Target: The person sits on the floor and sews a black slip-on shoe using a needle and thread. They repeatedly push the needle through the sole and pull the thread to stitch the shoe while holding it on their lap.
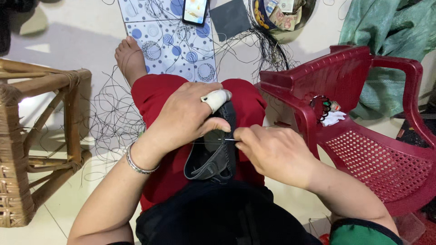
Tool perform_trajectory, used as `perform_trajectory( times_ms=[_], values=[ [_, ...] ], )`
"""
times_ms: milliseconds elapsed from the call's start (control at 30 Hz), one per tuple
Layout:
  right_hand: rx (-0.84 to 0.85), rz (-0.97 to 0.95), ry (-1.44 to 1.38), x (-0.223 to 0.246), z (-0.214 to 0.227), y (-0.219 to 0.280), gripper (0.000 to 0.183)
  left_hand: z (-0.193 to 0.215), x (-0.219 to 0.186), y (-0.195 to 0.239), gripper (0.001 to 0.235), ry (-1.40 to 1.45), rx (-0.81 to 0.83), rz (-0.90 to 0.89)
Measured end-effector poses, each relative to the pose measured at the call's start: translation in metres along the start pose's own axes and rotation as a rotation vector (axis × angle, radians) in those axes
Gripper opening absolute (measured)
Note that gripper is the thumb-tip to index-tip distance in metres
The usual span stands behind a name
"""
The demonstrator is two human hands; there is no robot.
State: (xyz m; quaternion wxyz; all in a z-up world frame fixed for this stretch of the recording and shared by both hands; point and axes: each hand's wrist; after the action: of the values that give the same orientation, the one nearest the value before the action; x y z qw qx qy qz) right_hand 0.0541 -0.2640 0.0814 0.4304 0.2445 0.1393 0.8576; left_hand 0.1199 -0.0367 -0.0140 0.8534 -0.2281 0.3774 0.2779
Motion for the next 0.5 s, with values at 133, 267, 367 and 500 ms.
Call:
perform_trajectory(
  times_ms=[133, 267, 367, 500],
  values=[
    [0.095, -0.026, -0.113, 0.001, -0.007, -0.007, 0.020, -0.003, -0.001, 0.002, 0.071, 0.027, -0.015, 0.005],
    [0.016, -0.004, -0.296, -0.010, -0.024, 0.002, 0.022, -0.005, -0.028, 0.015, 0.060, -0.024, -0.246, 0.059],
    [-0.053, 0.031, -0.266, -0.011, -0.020, 0.005, 0.018, -0.010, -0.053, 0.040, 0.039, -0.160, -0.279, -0.053],
    [-0.114, 0.077, -0.125, 0.002, -0.011, 0.001, 0.017, -0.019, -0.067, 0.056, 0.011, -0.283, -0.182, -0.041]
  ],
)
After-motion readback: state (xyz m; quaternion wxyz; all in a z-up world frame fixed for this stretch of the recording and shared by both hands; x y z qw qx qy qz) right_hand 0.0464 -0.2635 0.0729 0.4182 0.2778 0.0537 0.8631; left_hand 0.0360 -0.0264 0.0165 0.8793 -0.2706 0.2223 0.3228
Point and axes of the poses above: each hand's wrist, its own y-axis away from the middle knuckle, its own z-axis out of the back of the hand, x = y × z, and after that the axes turned 6 degrees about x, right-handed
